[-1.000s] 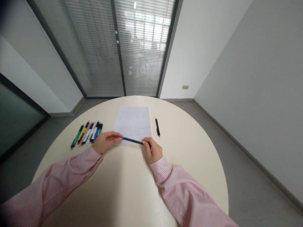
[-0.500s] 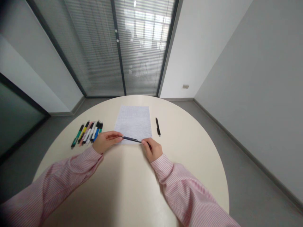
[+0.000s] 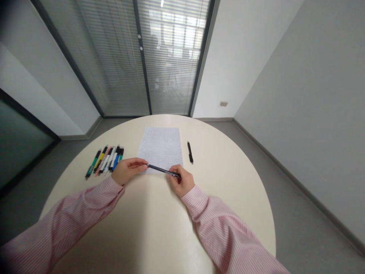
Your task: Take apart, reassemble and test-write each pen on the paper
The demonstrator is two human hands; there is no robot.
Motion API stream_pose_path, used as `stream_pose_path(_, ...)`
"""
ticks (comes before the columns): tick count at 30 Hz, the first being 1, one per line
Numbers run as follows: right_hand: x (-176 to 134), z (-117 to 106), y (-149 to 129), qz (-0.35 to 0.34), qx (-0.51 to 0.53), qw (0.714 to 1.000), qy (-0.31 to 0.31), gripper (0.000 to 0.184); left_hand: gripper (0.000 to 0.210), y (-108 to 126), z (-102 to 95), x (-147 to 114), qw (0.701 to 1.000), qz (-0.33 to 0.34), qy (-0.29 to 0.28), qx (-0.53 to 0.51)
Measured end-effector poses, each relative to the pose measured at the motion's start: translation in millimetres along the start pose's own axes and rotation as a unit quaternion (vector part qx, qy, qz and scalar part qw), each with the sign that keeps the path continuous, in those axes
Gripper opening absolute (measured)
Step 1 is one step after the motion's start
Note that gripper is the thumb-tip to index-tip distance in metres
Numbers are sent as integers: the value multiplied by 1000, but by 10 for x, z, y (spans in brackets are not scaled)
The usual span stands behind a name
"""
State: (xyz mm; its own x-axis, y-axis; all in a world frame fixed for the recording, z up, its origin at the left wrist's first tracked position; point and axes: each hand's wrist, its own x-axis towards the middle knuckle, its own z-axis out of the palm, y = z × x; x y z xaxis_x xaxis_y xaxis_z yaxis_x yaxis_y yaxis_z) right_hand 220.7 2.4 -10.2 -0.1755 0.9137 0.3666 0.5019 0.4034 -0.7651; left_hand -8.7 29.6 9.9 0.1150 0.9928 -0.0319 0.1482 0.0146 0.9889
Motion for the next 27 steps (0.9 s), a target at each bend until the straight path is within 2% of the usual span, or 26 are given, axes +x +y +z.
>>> stream_pose_path(2,-1,-4,0,-2,-10,1000,-13,18,43,-7,-8,6,1000,-1,-2,0)
stream_pose_path(5,2,-8,1,1,-13,1000,-16,28,42,-14,-18,14,1000,1,-8,-1)
stream_pose_path(7,4,-3,5,7,-1,1000,-2,20,42,-20,-22,18,1000,0,-7,-4)
stream_pose_path(9,2,2,12,13,7,1000,13,26,42,-26,-26,21,1000,1,-3,-7)
stream_pose_path(12,-3,1,25,18,-4,1000,-1,19,42,-37,-32,26,1000,7,2,-14)
stream_pose_path(15,-6,1,37,28,-10,999,-16,29,42,-49,-40,31,1000,9,0,-18)
stream_pose_path(17,-4,11,44,27,-2,1000,6,24,41,-55,-44,33,1000,9,1,-19)
stream_pose_path(19,-3,23,48,18,3,999,31,31,41,-54,-44,31,1000,9,4,-19)
stream_pose_path(22,-10,22,38,24,7,999,26,24,42,-28,-32,14,1000,7,6,-17)
stream_pose_path(27,-10,-16,10,58,11,998,18,35,42,36,-6,-20,1000,14,9,-3)
